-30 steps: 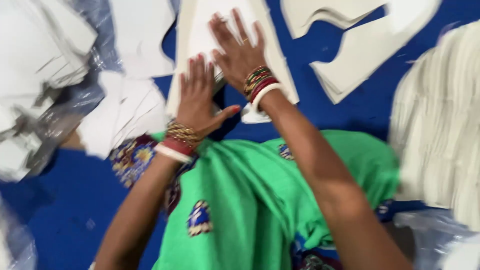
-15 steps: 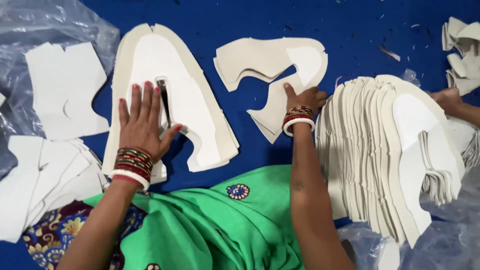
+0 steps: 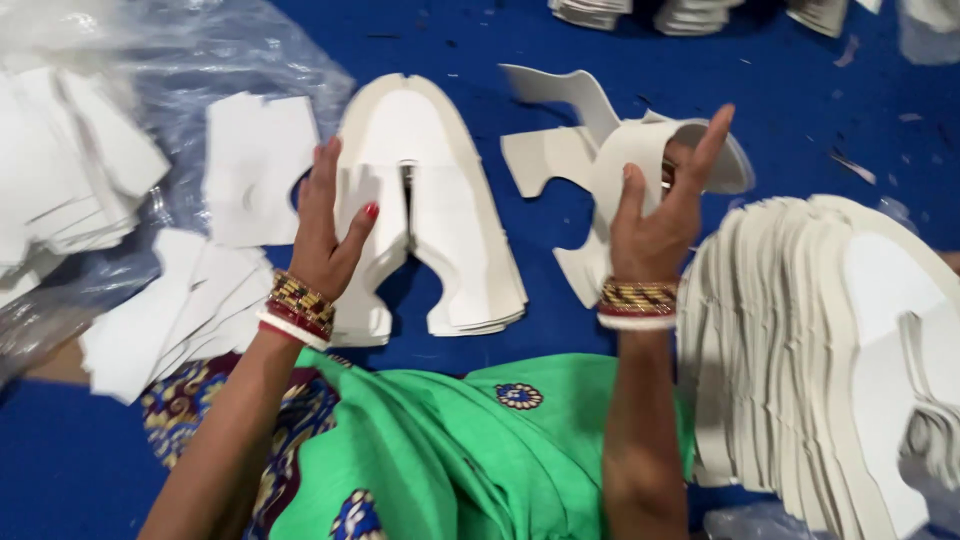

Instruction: The person sorts and matches white shoe upper components on a blue floor surface.

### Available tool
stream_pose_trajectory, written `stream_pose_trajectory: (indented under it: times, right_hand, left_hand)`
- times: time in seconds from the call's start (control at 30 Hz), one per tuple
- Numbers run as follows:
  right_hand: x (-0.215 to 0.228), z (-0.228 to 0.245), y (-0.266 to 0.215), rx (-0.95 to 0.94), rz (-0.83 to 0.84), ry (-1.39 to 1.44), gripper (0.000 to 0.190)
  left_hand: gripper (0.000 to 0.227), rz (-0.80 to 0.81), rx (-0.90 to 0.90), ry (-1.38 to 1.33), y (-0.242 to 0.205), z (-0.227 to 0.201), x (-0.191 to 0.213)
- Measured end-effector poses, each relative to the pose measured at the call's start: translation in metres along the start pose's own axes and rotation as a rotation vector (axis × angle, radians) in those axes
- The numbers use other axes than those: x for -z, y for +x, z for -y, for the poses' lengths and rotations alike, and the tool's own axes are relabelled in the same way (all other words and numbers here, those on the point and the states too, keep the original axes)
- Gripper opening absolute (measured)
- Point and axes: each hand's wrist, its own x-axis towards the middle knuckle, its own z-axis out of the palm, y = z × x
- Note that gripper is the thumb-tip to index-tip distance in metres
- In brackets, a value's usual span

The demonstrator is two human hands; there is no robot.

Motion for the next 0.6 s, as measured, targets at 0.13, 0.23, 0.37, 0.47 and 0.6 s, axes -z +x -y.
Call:
stream_pose_trajectory:
  times: [0.13,0.23,0.37,0.47,0.6]
  right_hand:
    - [0.040,0.106,0.010,0.293,0.251,0.088,0.083]
    - [0.049,0.154,0.018,0.420,0.325,0.249,0.073]
    - [-0.006,0.135,0.026,0.236,0.524,0.630,0.059]
    - [-0.072,0.089,0.014,0.000,0.586,0.592,0.063]
    - [-0.145,-0.014,-0.032,-0.349,0.671,0.328,0.073]
  left_hand:
    - [0.066,-0.162,-0.047,-0.100,0.016,-0.013,0.039]
    - [0.071,-0.134,0.033,-0.408,0.018,-0.002,0.061]
    - [0.087,0.223,0.321,-1.314,0.004,0.003,0.076]
    - [0.085,0.300,0.374,-1.520,-0.021,0.033,0.059]
    - [0.082,0.038,0.540,-0.889,-0.057,0.061,0.037]
